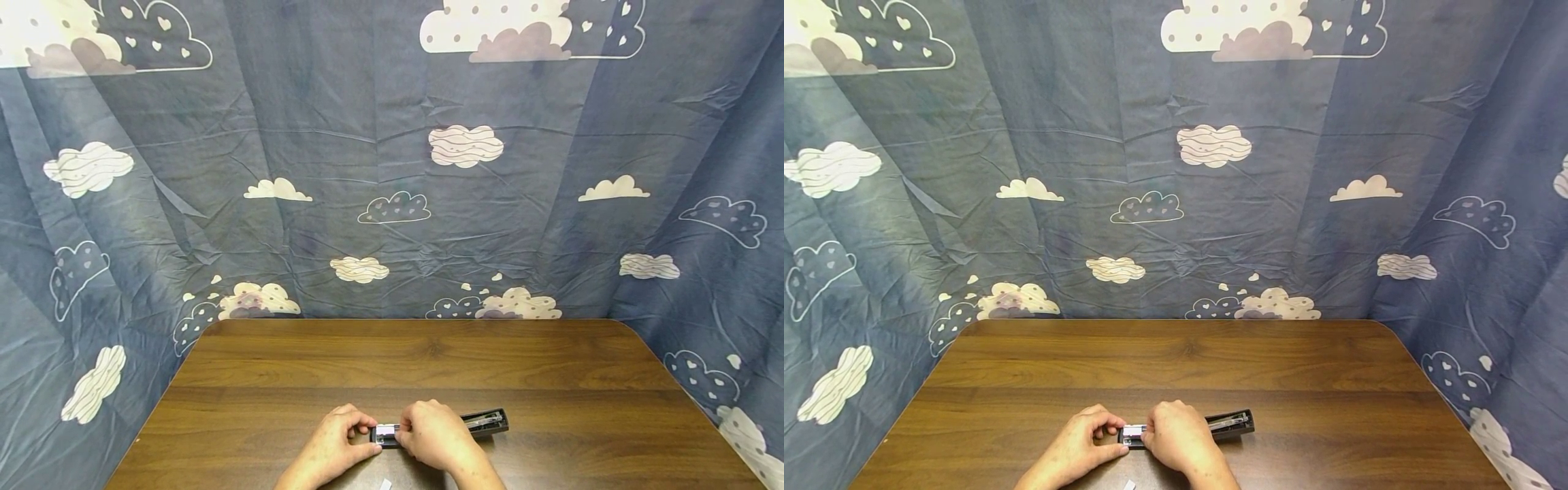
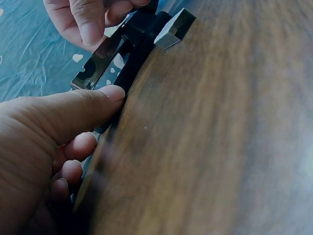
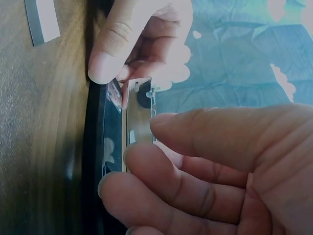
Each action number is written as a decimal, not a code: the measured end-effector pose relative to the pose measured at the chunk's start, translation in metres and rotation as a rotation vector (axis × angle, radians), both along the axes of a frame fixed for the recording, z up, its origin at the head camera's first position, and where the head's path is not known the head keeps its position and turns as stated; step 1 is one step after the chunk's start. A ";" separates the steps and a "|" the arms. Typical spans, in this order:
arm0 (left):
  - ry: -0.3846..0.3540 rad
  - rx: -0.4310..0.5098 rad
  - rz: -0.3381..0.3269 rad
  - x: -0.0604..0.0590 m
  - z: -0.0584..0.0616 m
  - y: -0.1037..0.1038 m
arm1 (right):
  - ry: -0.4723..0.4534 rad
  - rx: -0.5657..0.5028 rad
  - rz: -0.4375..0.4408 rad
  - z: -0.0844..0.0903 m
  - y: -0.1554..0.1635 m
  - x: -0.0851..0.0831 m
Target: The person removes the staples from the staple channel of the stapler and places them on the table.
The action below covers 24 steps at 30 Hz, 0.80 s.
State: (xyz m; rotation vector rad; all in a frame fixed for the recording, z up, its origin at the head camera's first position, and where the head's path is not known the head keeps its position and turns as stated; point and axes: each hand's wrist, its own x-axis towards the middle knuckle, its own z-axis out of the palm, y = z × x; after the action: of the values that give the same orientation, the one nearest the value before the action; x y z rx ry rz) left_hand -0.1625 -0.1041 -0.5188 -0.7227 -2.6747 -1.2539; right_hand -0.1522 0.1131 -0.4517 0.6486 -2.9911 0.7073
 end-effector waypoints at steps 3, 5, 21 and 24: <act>-0.013 0.001 -0.001 0.000 0.000 0.000 | -0.001 0.003 0.009 -0.001 -0.002 0.000; -0.019 0.000 0.000 0.000 0.000 0.000 | -0.012 0.004 0.012 -0.002 -0.003 0.000; -0.015 -0.001 0.000 0.000 0.001 0.000 | -0.034 -0.009 0.044 -0.002 -0.007 0.000; -0.009 -0.003 0.000 0.000 0.000 0.000 | -0.032 -0.007 0.046 -0.002 -0.007 0.000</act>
State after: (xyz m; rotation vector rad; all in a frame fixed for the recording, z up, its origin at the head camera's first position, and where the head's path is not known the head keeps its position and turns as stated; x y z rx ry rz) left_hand -0.1624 -0.1040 -0.5185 -0.7184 -2.6844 -1.2570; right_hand -0.1519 0.1056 -0.4536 0.7151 -3.0101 0.7374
